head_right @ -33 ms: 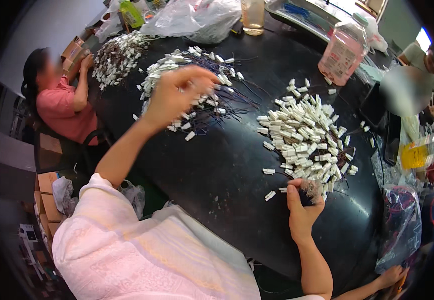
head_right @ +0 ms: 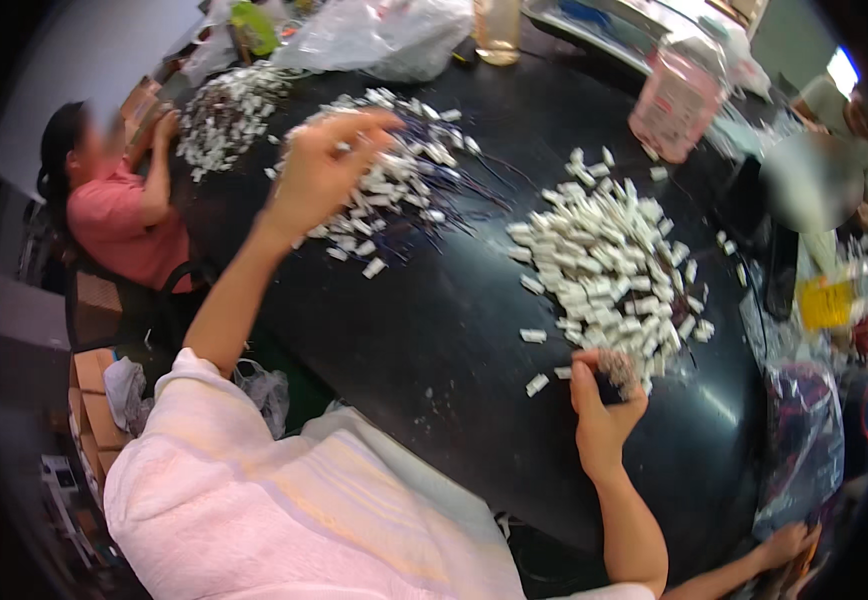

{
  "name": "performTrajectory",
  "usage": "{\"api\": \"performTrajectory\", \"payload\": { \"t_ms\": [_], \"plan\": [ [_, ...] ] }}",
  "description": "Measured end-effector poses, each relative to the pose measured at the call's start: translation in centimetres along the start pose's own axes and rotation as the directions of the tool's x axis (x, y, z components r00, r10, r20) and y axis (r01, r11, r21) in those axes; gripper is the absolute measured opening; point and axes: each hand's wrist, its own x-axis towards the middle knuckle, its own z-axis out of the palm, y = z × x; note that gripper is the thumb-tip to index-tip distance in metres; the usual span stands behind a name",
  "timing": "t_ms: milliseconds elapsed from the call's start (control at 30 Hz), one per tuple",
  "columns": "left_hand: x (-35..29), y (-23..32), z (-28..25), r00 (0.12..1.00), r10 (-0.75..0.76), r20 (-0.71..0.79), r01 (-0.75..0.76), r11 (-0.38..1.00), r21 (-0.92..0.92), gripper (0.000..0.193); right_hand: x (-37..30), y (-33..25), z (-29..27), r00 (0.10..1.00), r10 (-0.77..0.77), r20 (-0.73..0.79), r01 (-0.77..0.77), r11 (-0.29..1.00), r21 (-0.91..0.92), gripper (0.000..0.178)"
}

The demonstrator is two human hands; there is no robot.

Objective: The person assembles small electrical components by hand at a table with other workers, connecting wires to electrical connectors.

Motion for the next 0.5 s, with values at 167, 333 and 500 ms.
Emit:
{"api": "performTrajectory", "payload": {
  "t_ms": [167, 333, 500],
  "plan": [
    [-0.9, 0.6, 1.1, 0.957, 0.282, -0.069, -0.256, 0.932, 0.257, 0.018, 0.9, -1.1, 0.5, 0.996, -0.021, 0.088, 0.014, 0.996, 0.086, 0.014],
    [-6.0, 5.9, 9.5, 0.851, 0.433, 0.297, -0.347, 0.888, -0.302, 0.025, 1.0, -1.2, -0.3, 0.99, 0.085, 0.114, -0.097, 0.989, 0.11, 0.01],
    [-7.0, 5.8, 12.1, 0.869, 0.356, 0.345, -0.289, 0.929, -0.231, 0.023, 0.4, -0.6, 0.5, 0.999, 0.041, 0.018, -0.04, 0.999, -0.035, 0.007]
  ]
}}
